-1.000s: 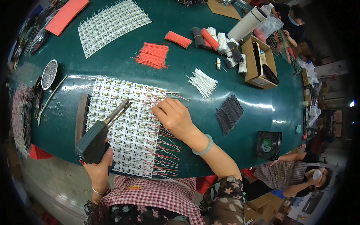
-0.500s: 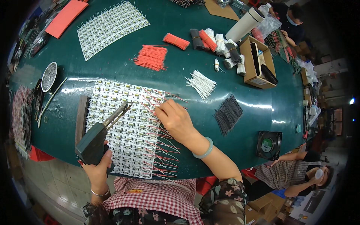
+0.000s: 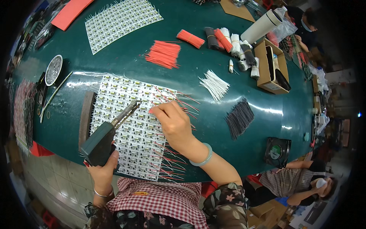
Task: The person assembles electronic components onto LED panels using a soldering gun and pliers, connecting red wires and white plastic tubes.
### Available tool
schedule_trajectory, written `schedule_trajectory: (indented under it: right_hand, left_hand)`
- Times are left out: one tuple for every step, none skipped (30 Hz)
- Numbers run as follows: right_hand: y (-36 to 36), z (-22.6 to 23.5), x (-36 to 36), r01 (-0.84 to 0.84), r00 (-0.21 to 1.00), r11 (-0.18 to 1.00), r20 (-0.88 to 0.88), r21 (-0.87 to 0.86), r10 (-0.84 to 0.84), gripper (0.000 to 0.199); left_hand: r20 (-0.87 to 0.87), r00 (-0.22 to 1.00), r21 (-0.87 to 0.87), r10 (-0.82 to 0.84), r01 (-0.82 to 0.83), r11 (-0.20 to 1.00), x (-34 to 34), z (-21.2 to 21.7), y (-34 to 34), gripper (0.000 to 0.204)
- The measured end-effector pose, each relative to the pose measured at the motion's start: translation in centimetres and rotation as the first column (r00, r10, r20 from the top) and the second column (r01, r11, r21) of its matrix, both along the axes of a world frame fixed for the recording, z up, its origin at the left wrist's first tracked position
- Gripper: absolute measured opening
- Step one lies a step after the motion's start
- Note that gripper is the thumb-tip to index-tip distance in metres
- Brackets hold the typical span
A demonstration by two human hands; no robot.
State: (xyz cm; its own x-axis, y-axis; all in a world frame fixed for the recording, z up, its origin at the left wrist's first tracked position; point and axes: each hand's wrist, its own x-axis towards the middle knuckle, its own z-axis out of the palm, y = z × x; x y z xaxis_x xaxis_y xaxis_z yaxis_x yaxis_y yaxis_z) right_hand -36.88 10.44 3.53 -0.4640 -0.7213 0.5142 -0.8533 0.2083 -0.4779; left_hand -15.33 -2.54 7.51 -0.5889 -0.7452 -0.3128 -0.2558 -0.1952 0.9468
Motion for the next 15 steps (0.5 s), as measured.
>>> schedule_trajectory:
  right_hand:
    - [-0.4,-0.4,0.1,-0.010,1.000,1.000,-0.002,-0.021,0.010,0.032]
    - [-0.6,-1.0,0.3,0.002,1.000,1.000,0.026,-0.015,-0.001,0.032]
    - [-0.8,-1.2,0.3,-0.002,1.000,1.000,0.028,-0.012,0.002,0.032]
    - [-1.0,-1.3,0.3,0.002,1.000,1.000,0.021,0.006,-0.002,0.032]
    - [-1.1,-1.4,0.2,0.006,1.000,1.000,0.014,0.025,-0.006,0.032]
    - [-1.2,-1.5,0.3,0.001,1.000,1.000,0.018,0.028,-0.002,0.032]
    - [-1.1,-1.5,0.3,-0.006,1.000,0.999,0.004,0.048,0.006,0.031]
    - [-1.1,-1.6,0.4,-0.013,1.000,0.998,-0.010,0.069,0.014,0.030]
    - [-1.1,-1.6,0.3,-0.017,1.000,0.997,-0.007,0.071,0.017,0.030]
    - [-1.2,-1.6,0.3,-0.014,1.000,0.998,-0.013,0.060,0.015,0.031]
    - [-1.2,-1.6,0.3,-0.011,1.000,0.999,-0.019,0.049,0.012,0.031]
    - [-1.3,-1.6,0.3,-0.013,1.000,0.999,-0.016,0.050,0.014,0.031]
    - [-1.3,-1.7,0.3,-0.015,1.000,0.998,-0.025,0.060,0.016,0.031]
    - [-1.3,-1.7,0.4,-0.016,0.999,0.997,-0.033,0.070,0.018,0.032]
    - [-1.2,-1.6,0.6,-0.017,0.999,0.997,-0.030,0.073,0.020,0.032]
  left_hand:
    - [0.003,1.000,0.002,0.005,-0.005,1.000,0.1,-0.1,0.0,0.033]
    - [-0.001,1.000,0.010,0.005,-0.005,1.000,0.1,-0.2,0.1,0.032]
    - [-0.006,1.000,0.020,0.005,-0.005,1.000,0.1,-0.3,0.1,0.031]
    - [-0.004,1.000,0.023,0.008,-0.008,1.000,0.0,-0.4,0.2,0.031]
    - [-0.029,1.000,-0.015,0.010,-0.010,1.000,-0.1,-0.5,0.2,0.031]
    - [-0.052,0.999,-0.052,0.012,-0.015,0.999,-0.1,-0.6,0.3,0.031]
    - [-0.048,0.999,-0.050,0.016,-0.019,0.999,-0.2,-0.5,0.3,0.031]
    - [-0.049,0.999,-0.067,0.000,-0.003,0.998,-0.3,-0.4,0.3,0.030]
    - [-0.050,0.999,-0.086,-0.018,0.013,0.996,-0.4,-0.3,0.2,0.028]
    - [-0.047,0.999,-0.084,-0.015,0.011,0.996,-0.3,-0.4,0.2,0.028]
    - [-0.024,0.998,-0.154,-0.055,0.051,0.987,-0.3,-0.5,0.2,0.026]
    - [0.002,0.996,-0.221,-0.094,0.092,0.971,-0.2,-0.5,0.1,0.024]
    - [0.005,0.996,-0.220,-0.092,0.091,0.971,-0.2,-0.7,0.0,0.024]
    - [0.040,0.992,-0.350,-0.120,0.126,0.928,-0.1,-1.0,-0.1,0.024]
    - [0.077,0.986,-0.469,-0.145,0.164,0.868,0.0,-1.3,-0.1,0.023]
